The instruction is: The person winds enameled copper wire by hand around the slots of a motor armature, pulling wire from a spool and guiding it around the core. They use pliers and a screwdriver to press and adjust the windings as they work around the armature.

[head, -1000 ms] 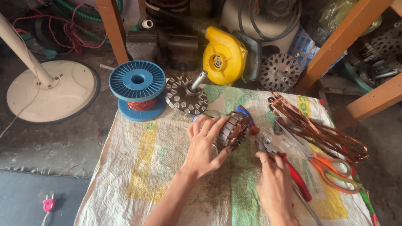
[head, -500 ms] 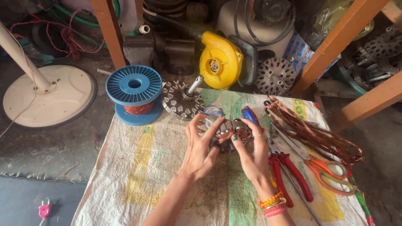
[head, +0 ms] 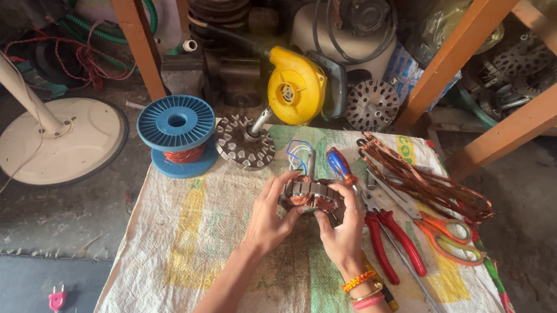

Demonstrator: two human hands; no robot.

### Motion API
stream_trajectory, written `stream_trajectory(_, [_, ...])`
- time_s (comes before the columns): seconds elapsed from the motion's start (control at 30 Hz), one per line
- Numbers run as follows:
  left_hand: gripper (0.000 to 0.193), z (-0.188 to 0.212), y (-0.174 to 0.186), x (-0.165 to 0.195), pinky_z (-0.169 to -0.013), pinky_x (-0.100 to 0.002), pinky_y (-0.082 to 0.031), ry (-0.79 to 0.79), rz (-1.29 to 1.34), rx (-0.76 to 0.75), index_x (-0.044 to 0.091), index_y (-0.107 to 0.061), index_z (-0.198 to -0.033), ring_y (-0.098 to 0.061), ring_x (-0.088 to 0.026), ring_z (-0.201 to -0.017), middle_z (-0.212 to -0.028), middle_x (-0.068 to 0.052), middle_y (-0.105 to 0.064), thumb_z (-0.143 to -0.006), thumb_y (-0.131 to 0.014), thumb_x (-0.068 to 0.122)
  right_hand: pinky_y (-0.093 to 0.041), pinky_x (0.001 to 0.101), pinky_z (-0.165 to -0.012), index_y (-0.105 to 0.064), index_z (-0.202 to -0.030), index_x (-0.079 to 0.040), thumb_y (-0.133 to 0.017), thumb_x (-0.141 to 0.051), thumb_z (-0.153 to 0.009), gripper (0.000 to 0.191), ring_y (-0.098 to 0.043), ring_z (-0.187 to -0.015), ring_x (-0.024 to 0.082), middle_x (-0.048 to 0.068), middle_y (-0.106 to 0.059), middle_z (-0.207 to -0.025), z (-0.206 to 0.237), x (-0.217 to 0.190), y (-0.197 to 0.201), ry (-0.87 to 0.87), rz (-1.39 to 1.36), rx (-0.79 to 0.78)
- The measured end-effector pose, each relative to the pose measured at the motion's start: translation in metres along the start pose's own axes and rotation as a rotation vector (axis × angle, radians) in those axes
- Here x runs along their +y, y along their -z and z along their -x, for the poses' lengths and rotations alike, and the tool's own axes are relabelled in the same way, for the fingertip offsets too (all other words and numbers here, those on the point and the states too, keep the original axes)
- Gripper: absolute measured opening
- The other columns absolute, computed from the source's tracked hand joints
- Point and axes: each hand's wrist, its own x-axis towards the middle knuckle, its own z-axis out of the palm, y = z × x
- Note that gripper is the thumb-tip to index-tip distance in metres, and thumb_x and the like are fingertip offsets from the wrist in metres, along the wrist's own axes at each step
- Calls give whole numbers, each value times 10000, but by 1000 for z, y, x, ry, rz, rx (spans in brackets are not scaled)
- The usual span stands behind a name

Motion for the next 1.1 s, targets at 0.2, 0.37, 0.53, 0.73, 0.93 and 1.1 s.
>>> stream_trajectory(0.2, [626,3,-2,-6,-956,-433,-556,-141,-171,66,133,-568,-1377,-618,-386,-1200,-1365,-155,-570,-801,-777,4,-501,374,-1015,-535,-1240,-31,-743,14,-773,513,-639,-1156,263,142,-628,-1268,-1,0,-8,6,-37,9])
stream_trajectory(0.37, [620,1,2,-4,-959,-430,-549,-99,-163,33,144,-584,-1360,-618,-375,-1199,-1358,-138,-572,-786,-784,22,-521,365,-975,-537,-1237,-41,-751,-8,-783,503,-675,-1087,252,125,-666,-1195,-6,-5,-2,-65,-19,-52])
stream_trajectory(0.53, [636,1,6,2,-985,-437,-540,-94,-163,33,143,-581,-1370,-616,-373,-1206,-1357,-130,-578,-779,-775,6,-475,438,-1047,-545,-1304,-11,-684,11,-734,587,-623,-1217,322,185,-637,-1325,-5,3,24,91,58,-69])
stream_trajectory(0.73, [644,0,7,7,-979,-437,-540,-94,-196,20,145,-583,-1363,-609,-376,-1211,-1365,-133,-572,-769,-803,30,-580,360,-893,-626,-1246,40,-663,25,-788,460,-701,-964,293,212,-710,-1083,-4,32,25,-135,737,-52])
stream_trajectory(0.93, [643,0,8,7,-974,-428,-549,-62,-166,26,148,-581,-1366,-615,-369,-1212,-1377,-132,-566,-770,-795,37,-589,364,-756,-692,-1154,-49,-689,-94,-899,259,-711,-811,256,171,-740,-962,-1,28,25,-330,743,-269])
stream_trajectory(1.1, [625,-1,7,6,-975,-437,-538,-90,-182,34,141,-577,-1366,-608,-381,-1208,-1363,-134,-579,-786,-796,58,-581,389,-716,-749,-988,-47,-738,-84,-792,200,-713,-764,279,165,-770,-967,5,28,25,-54,678,-252])
